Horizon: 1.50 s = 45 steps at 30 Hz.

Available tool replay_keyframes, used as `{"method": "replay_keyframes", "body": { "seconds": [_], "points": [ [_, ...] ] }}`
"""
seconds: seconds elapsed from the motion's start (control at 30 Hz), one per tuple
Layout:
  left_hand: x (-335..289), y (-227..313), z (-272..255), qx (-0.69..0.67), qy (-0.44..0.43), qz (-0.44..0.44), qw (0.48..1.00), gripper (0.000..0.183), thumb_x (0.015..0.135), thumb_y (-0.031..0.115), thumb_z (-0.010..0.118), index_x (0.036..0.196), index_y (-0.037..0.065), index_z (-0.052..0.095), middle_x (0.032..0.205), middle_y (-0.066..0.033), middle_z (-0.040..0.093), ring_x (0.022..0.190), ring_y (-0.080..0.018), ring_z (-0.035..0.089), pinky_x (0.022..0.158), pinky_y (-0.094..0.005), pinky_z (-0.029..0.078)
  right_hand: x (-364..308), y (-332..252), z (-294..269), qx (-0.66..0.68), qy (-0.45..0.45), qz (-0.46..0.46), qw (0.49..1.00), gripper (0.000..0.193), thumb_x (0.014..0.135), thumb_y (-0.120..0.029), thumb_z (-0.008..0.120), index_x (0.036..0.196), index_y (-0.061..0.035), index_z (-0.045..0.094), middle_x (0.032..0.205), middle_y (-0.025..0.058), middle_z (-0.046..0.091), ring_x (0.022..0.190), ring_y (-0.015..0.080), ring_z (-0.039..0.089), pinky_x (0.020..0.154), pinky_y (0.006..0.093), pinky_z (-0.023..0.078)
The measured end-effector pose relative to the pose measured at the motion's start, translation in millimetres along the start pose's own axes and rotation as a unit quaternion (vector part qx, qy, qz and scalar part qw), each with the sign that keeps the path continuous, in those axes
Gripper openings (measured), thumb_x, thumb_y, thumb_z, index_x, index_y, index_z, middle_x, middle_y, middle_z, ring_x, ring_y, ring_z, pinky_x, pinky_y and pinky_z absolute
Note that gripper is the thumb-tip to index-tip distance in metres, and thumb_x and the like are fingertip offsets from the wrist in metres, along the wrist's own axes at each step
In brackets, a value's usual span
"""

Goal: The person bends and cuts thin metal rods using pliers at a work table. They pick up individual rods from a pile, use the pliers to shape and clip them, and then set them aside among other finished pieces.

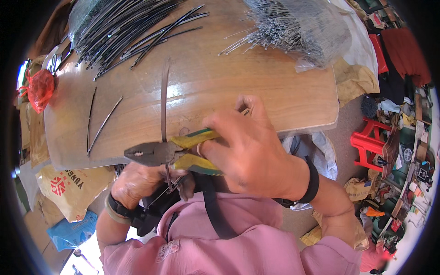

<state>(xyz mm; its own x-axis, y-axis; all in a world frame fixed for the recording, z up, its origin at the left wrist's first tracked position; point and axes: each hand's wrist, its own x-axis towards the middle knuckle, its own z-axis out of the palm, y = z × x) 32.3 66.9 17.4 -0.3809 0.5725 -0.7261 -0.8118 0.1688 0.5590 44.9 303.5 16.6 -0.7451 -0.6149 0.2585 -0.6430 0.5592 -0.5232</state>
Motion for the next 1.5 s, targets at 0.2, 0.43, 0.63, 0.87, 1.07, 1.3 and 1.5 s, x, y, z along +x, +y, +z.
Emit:
{"method": "replay_keyframes", "body": {
  "seconds": [0.2,0.43,0.63,0.87,1.07,1.3,1.5],
  "points": [
    [11.2,-39.6,14.2,0.047,0.059,0.26,0.963,0.017,0.092,0.007,0.059,0.105,-0.003,0.06,0.071,-0.0078,0.057,0.049,-0.0141,0.047,0.045,-0.0274,0.037,-1.0,5.0,5.9,-0.016,0.094,-0.025,0.995,0.023,0.059,-0.015,0.067,0.078,-0.0038,0.061,0.099,0.0113,0.058,0.088,0.03,0.056,0.084,0.0505,0.036],
    [-1.4,-36.4,32.6,-0.264,0.113,0.22,0.932,0.013,0.095,0.006,0.058,0.101,-0.005,0.058,0.063,-0.0027,0.05,0.046,-0.0064,0.036,0.043,-0.0211,0.027,-32.0,-2.0,-15.1,0.152,-0.02,0.149,0.977,0.035,0.08,-0.027,0.076,0.088,0.0053,0.065,0.108,0.017,0.059,0.092,0.0316,0.063,0.076,0.0353,0.051],
    [-8.0,-40.1,36.4,-0.094,0.193,0.332,0.918,0.006,0.094,-0.001,0.057,0.1,-0.002,0.058,0.068,0.0013,0.055,0.057,-0.0024,0.043,0.051,-0.0178,0.035,-22.4,-5.9,-9.6,0.178,-0.07,0.113,0.975,0.035,0.07,-0.018,0.08,0.092,0.0055,0.065,0.115,0.0194,0.057,0.094,0.0343,0.063,0.079,0.0391,0.051],
    [1.6,-55.2,26.7,-0.024,0.244,0.328,0.912,0.005,0.092,-0.004,0.054,0.094,-0.001,0.057,0.068,-0.0039,0.058,0.051,-0.0047,0.044,0.046,-0.0192,0.032,-20.5,-11.3,1.8,0.066,-0.137,0.056,0.987,0.03,0.077,-0.021,0.071,0.089,0.0033,0.059,0.095,0.0188,0.055,0.081,0.0322,0.061,0.067,0.0402,0.05],
    [-11.2,-49.2,9.5,-0.125,0.316,0.293,0.893,0.006,0.09,0.004,0.058,0.094,0.0,0.056,0.063,-0.0037,0.054,0.042,-0.0077,0.041,0.038,-0.0208,0.029,12.3,-9.6,7.8,0.113,-0.142,0.034,0.983,0.03,0.08,-0.023,0.069,0.091,0.0041,0.059,0.092,0.0196,0.057,0.076,0.034,0.062,0.065,0.0402,0.05],
    [-56.8,-32.9,-69.7,0.182,0.566,0.367,0.715,0.005,0.09,-0.001,0.054,0.092,0.0,0.059,0.067,-0.0007,0.053,0.054,-0.0059,0.046,0.048,-0.0208,0.035,72.0,58.7,-47.5,-0.222,0.031,0.004,0.975,0.024,0.07,-0.001,0.065,0.093,0.0057,0.061,0.114,0.0214,0.056,0.098,0.0393,0.057,0.083,0.0421,0.049],
    [-80.1,-16.2,-104.2,0.49,0.605,0.352,0.52,0.03,0.082,-0.002,0.063,0.112,-0.002,0.059,0.088,-0.0104,0.062,0.082,-0.023,0.06,0.081,-0.0332,0.047,77.8,70.2,-54.8,-0.33,0.002,-0.047,0.943,0.024,0.057,0.004,0.063,0.08,0.0049,0.057,0.109,0.0207,0.056,0.092,0.0363,0.057,0.076,0.0433,0.049]
  ]
}}
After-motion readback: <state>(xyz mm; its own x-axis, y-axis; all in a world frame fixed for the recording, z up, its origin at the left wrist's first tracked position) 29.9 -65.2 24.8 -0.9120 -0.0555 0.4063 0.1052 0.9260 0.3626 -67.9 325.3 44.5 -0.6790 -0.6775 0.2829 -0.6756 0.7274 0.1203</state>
